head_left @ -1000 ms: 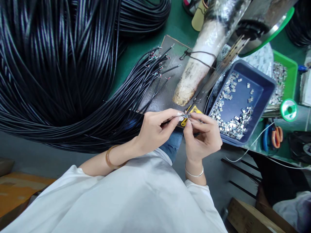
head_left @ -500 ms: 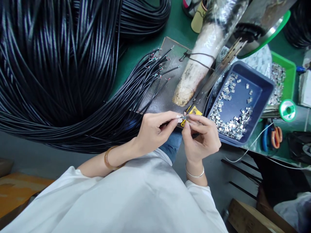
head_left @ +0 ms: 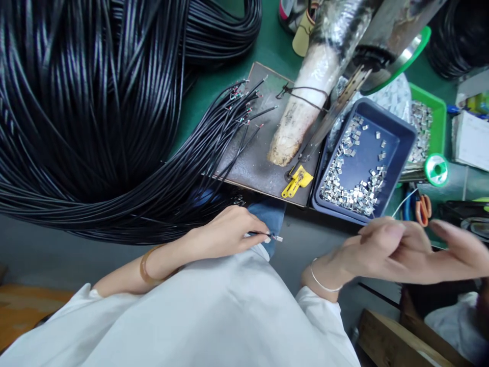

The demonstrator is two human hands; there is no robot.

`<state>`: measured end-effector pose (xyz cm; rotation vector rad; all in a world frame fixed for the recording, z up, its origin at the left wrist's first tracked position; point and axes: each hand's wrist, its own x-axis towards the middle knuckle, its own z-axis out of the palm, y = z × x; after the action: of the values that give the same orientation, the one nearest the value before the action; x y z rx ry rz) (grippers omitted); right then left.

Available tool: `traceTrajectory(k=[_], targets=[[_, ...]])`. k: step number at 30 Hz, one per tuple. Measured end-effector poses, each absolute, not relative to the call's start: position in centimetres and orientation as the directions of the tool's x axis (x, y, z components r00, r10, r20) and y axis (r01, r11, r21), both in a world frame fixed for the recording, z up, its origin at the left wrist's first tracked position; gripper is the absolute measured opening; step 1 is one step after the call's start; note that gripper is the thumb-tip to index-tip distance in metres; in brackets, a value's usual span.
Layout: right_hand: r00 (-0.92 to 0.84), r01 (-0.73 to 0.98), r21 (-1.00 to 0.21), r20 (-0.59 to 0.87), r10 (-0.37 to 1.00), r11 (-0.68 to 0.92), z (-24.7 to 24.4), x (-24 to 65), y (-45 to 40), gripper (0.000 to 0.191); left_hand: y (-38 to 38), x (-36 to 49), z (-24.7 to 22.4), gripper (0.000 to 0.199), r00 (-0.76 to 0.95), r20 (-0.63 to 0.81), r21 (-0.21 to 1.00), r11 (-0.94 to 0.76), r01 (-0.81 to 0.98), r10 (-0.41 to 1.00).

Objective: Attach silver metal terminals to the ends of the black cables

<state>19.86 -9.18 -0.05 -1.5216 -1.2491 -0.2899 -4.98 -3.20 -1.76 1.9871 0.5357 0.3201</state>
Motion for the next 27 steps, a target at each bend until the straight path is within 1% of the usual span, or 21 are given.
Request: traceTrajectory(k=[1,2,3,4,5,6,7,9,10,11,12,14,16,18,19,20,21,22,24,25,27], targets=[[0.396,0.826,-0.541,0.757,0.519,0.159,0.3,21.0,-9.2,0.040,-3.2,-5.2,-1.7,0.015,0.844,0.009,0.889,-0.390,0.239,0.537],[0.362,0.846,-0.509,0.769,0.526,0.162,0.5,22.1,-9.2,0.035,-3.0,-5.5,-1.7,0.016,0.794,0.051,0.888,-0.392,0.242,0.606],[0.356,0.854,-0.508,0.727,0.588,0.111,0.6,23.3,-9.1,0.026,-2.7,-5.6,-1.6,0.017,0.714,0.113,0.879,-0.404,0.252,0.691],[0.365,0.859,-0.511,0.647,0.669,0.026,0.7,24.6,-9.0,0.018,-2.2,-5.8,-1.6,0.018,0.608,0.187,0.861,-0.427,0.277,0.772],[0.374,0.868,-0.494,0.593,0.713,-0.044,0.7,25.9,-8.7,0.016,-1.6,-5.9,-1.5,0.019,0.497,0.265,0.825,-0.461,0.328,0.826],[0.393,0.878,-0.465,0.564,0.726,-0.114,0.7,27.2,-8.4,0.021,-0.9,-6.0,-1.6,0.019,0.394,0.336,0.768,-0.491,0.411,0.855],[0.362,0.894,-0.425,0.506,0.783,-0.138,0.7,28.5,-8.0,0.024,-0.1,-6.0,-1.6,0.020,0.318,0.389,0.706,-0.502,0.500,0.864],[0.301,0.929,-0.327,0.390,0.871,-0.174,0.8,30.4,-7.0,0.017,1.4,-6.0,-2.0,0.025,0.262,0.390,0.615,-0.461,0.640,0.883],[0.300,0.939,-0.280,0.383,0.873,-0.200,0.8,31.0,-6.4,0.020,2.0,-6.0,-2.3,0.023,0.256,0.385,0.594,-0.450,0.667,0.887],[0.309,0.943,-0.239,0.360,0.880,-0.233,0.9,31.4,-5.8,0.023,2.6,-5.9,-2.6,0.019,0.230,0.395,0.600,-0.440,0.668,0.889],[0.329,0.940,-0.206,0.329,0.885,-0.273,1.0,31.5,-5.3,0.025,3.1,-5.9,-2.9,0.017,0.203,0.402,0.633,-0.431,0.643,0.893],[0.384,0.922,-0.149,0.238,0.892,-0.357,1.3,31.1,-4.6,0.029,3.7,-6.0,-3.4,0.015,0.083,0.421,0.759,-0.401,0.513,0.903],[0.402,0.916,-0.079,0.191,0.896,-0.394,1.5,30.0,-4.5,0.025,3.9,-6.3,-3.5,0.018,-0.086,0.386,0.893,-0.348,0.286,0.919],[0.373,0.921,0.011,0.263,0.890,-0.390,1.5,28.8,-4.6,0.016,3.7,-6.6,-2.9,0.023,-0.198,0.285,0.957,-0.289,0.008,0.938],[0.363,0.918,0.048,0.298,0.883,-0.393,1.5,28.2,-4.8,0.013,3.3,-6.7,-2.4,0.025,-0.182,0.223,0.960,-0.248,-0.128,0.958],[0.362,0.913,0.066,0.329,0.872,-0.403,1.4,27.8,-4.9,0.013,2.9,-6.8,-1.9,0.028,-0.112,0.167,0.949,-0.190,-0.253,0.980],[0.370,0.908,0.062,0.348,0.861,-0.415,1.3,27.4,-5.0,0.015,2.3,-6.7,-1.2,0.030,0.018,0.117,0.929,-0.103,-0.355,0.993],[0.388,0.904,0.030,0.363,0.847,-0.427,1.2,27.1,-5.0,0.017,1.7,-6.5,-0.6,0.032,0.206,0.073,0.905,0.022,-0.425,0.976],[0.421,0.903,-0.110,0.420,0.804,-0.415,1.1,26.3,-5.2,0.018,0.3,-5.7,0.4,0.031,0.561,-0.007,0.849,0.301,-0.435,0.828],[0.442,0.897,-0.217,0.454,0.774,-0.385,1.2,25.6,-5.3,0.018,-0.3,-5.2,0.7,0.029,0.662,-0.023,0.811,0.402,-0.426,0.749],[0.498,0.846,-0.466,0.514,0.699,-0.260,1.6,23.5,-5.7,0.012,-1.2,-3.8,0.7,0.027,0.757,-0.062,0.738,0.541,-0.404,0.651]])
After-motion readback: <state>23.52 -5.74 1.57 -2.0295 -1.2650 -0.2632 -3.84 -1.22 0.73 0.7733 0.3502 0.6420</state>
